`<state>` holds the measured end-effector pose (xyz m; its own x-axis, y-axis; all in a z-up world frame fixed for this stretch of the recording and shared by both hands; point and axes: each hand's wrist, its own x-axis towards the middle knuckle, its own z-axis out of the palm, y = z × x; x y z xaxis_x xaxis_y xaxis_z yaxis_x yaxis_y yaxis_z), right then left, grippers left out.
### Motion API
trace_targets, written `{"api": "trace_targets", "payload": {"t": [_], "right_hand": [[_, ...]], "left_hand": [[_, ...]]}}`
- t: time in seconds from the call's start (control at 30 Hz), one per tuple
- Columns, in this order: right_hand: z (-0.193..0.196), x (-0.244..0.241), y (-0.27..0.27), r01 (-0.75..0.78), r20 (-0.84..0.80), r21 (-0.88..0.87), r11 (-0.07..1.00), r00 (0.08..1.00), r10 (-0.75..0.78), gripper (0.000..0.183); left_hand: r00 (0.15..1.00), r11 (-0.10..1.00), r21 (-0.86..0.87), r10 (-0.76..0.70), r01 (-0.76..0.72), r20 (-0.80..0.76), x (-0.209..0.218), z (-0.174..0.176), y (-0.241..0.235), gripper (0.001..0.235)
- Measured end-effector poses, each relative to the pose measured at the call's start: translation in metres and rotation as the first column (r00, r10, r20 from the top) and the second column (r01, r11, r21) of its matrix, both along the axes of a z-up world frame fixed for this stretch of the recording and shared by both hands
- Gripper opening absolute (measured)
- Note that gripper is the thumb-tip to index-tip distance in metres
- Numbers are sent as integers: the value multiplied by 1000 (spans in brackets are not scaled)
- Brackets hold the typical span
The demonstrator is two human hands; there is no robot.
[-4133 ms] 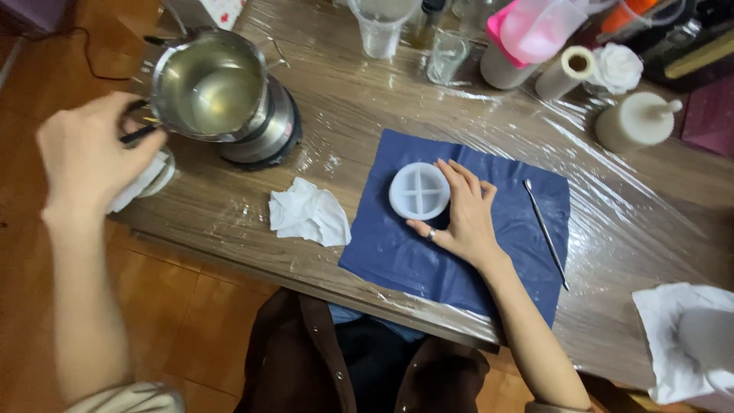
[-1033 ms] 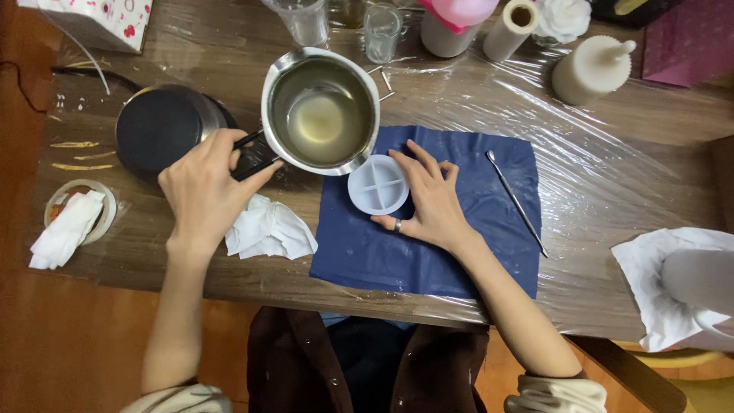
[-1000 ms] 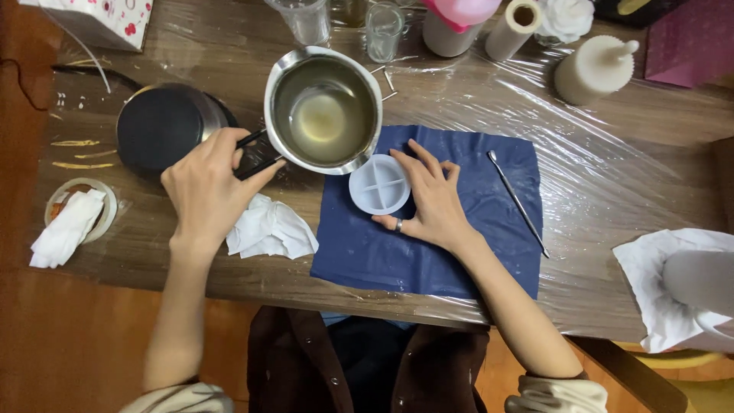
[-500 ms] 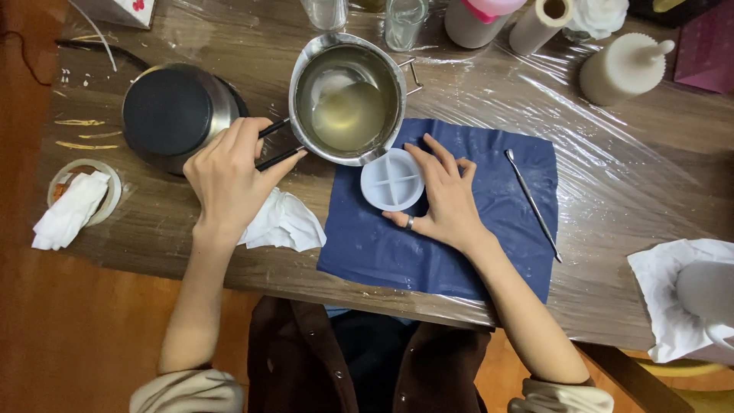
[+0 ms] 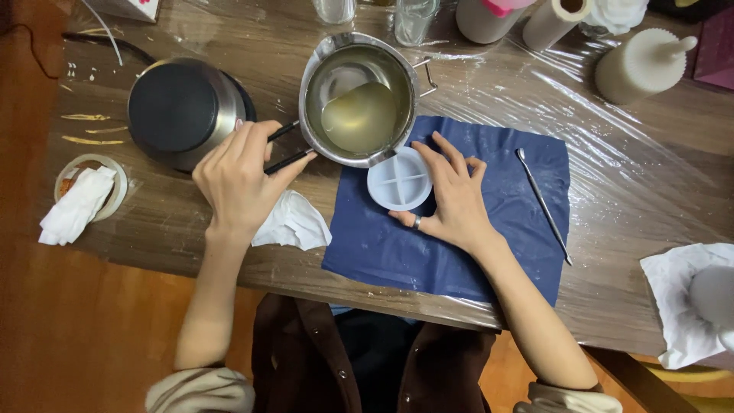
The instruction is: Stirring a liquid in a melting pot and then wiping the interior of the pot clean with a cloth.
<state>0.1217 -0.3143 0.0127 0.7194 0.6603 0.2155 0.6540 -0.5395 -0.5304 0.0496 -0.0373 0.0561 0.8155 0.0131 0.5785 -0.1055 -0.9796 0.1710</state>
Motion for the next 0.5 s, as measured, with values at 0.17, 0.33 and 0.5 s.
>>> {"api": "trace_targets", "payload": {"t": [0.17, 0.33, 0.5], "right_hand": [[0, 2, -1, 2, -3, -18, 1000, 1000, -2, 90], [2, 3, 1, 1, -9, -36, 999, 1000, -1, 90], [2, 1, 2, 10, -4, -41, 999, 1000, -10, 89]], "left_hand": [[999, 999, -51, -19, 20, 26, 3, 0, -4, 36], [998, 998, -65, 1, 3, 58, 9, -6, -4, 34], [992, 999, -35, 15, -11, 125, 12, -11, -7, 33]]}}
